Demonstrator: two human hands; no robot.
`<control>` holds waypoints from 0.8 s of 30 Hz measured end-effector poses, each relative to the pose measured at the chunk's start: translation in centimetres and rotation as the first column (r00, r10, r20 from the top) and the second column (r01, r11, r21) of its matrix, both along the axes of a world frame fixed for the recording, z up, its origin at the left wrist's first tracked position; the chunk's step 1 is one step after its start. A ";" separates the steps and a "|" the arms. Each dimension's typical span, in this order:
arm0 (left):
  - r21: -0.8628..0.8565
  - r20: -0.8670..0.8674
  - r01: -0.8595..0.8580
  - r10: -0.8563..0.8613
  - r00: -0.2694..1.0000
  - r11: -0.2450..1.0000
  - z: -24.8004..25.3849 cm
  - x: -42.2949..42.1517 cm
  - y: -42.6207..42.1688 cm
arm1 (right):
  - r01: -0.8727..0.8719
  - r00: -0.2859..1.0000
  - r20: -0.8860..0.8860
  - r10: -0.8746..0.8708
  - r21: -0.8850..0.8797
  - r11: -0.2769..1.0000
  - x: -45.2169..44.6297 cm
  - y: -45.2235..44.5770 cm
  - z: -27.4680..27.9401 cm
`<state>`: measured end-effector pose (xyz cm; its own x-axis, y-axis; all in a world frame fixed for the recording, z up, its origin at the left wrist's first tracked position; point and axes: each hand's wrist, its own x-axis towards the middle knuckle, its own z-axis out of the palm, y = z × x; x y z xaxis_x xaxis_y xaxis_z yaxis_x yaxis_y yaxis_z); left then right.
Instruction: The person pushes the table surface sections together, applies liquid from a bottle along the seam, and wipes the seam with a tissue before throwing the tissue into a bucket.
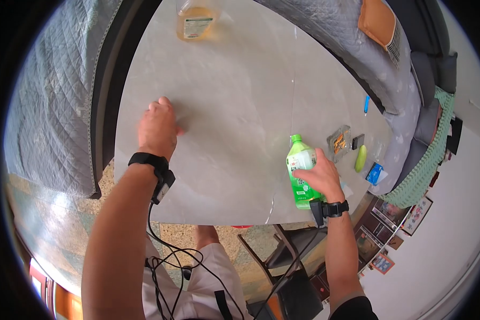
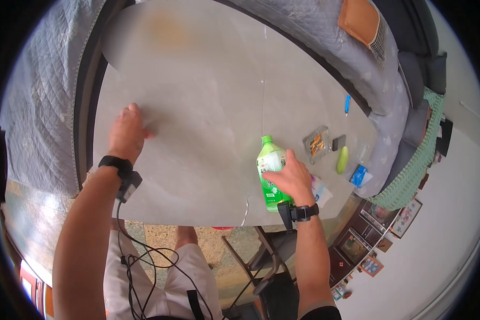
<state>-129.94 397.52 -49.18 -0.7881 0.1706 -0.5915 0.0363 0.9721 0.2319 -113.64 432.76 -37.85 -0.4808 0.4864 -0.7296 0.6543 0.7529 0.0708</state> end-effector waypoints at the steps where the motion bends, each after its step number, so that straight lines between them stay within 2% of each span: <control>1: -0.003 -0.003 -0.007 0.007 1.000 1.000 0.2 0.0 0.1 | -0.003 1.000 -0.002 0.003 -0.002 1.000 -0.2 0.0 -0.1; 6: -0.019 0.017 -0.024 0.024 1.000 1.000 0.4 0.0 0.2 | 0.002 1.000 -0.023 -0.002 -0.008 1.000 -1.1 0.2 -0.6; 8: -0.057 -0.039 0.027 -0.030 0.999 0.998 0.2 0.1 0.2 | -0.005 1.000 -0.015 0.005 0.002 1.000 -1.5 0.3 -0.6; 11: 0.005 0.005 -0.031 0.031 1.000 1.000 0.8 0.1 0.3 | 0.001 1.000 -0.008 -0.001 0.012 1.000 -2.0 0.5 -0.7; 14: -0.026 -0.068 0.021 -0.023 0.997 0.999 0.0 0.3 0.1 | 0.009 1.000 -0.008 -0.009 0.005 1.000 -2.7 0.8 -0.7; 24: -0.024 -0.070 -0.009 0.007 0.998 1.000 0.1 0.4 0.3 | -0.030 0.999 -0.020 0.030 0.011 0.999 -4.6 1.2 -0.6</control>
